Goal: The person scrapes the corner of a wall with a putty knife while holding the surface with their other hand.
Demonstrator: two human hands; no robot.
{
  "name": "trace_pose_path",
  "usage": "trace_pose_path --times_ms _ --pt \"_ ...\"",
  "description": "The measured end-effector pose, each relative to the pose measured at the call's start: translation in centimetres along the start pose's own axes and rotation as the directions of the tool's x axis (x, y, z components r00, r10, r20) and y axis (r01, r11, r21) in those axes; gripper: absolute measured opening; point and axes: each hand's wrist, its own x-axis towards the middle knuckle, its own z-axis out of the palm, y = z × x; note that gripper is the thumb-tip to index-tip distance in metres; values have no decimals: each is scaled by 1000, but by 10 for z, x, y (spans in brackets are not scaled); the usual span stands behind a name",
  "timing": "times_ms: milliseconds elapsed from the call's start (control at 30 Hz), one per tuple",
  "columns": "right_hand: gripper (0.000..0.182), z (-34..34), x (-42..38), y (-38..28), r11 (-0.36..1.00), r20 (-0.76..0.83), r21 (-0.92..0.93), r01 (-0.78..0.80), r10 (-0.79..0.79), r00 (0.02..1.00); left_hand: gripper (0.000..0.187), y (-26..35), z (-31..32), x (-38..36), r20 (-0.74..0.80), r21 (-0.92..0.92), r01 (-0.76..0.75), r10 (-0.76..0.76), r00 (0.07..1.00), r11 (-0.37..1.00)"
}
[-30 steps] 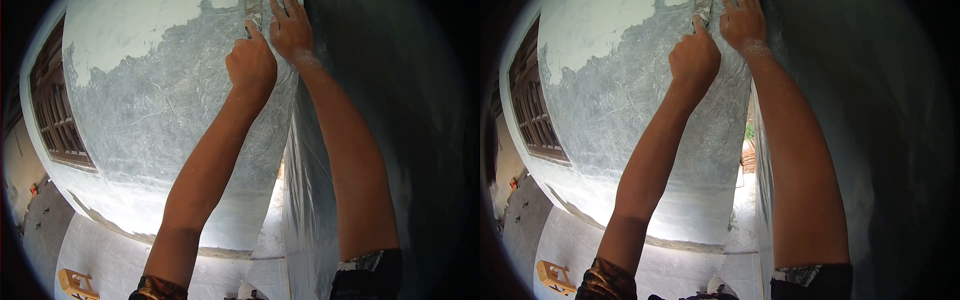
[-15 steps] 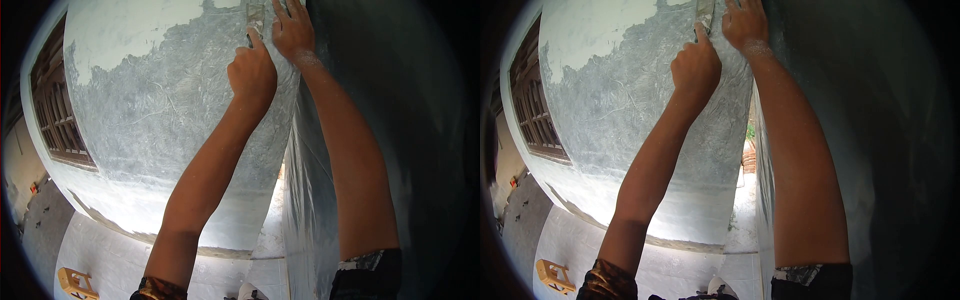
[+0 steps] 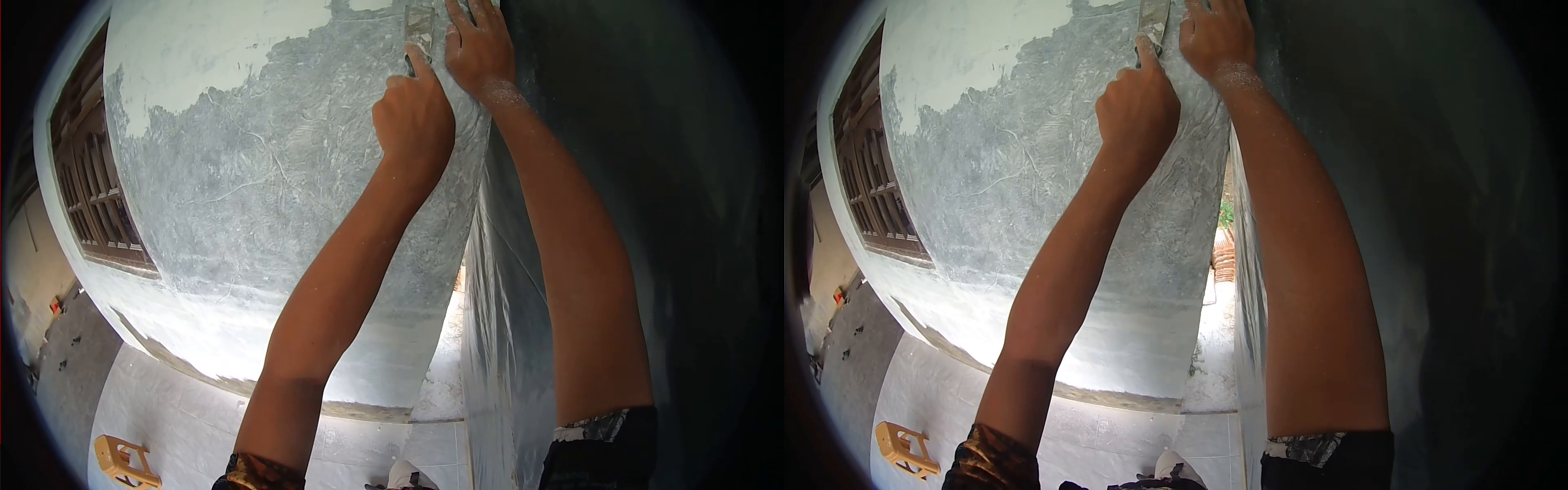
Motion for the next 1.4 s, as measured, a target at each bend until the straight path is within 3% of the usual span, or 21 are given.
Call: trace_pose_path --times_ms 67,367,600,700,900,1100,1267,1400 --pt "55 -1 -1 -2 1000 0 5 -8 8 1000 63 3 1 10 -90 -25 -8 6 996 1000" --pt "54 1 0 -1 1000 0 -7 -27 27 1000 63 3 -2 0 -16 23 7 -6 1000 1000" --pt "54 -1 0 -2 1000 -15 -4 -6 6 1000 63 7 -6 7 -65 -7 1 -1 998 1000" --pt "53 0 0 -1 999 -5 -35 7 -7 1000 62 4 -4 2 -5 21 -2 2 1000 1000" --pt "52 1 2 -2 997 1 -80 11 -11 1000 62 11 -5 25 -97 -77 -29 22 995 997" --pt "52 1 0 1 999 15 -47 7 -6 1000 61 6 -9 10 16 -5 9 -9 1000 1000" --pt "53 2 1 -1 997 8 -77 12 -11 1000 63 10 -7 32 -88 -96 -32 24 996 995" --pt "53 1 0 0 999 22 -46 0 1 1000 62 7 -6 19 -75 -96 -23 16 997 995"
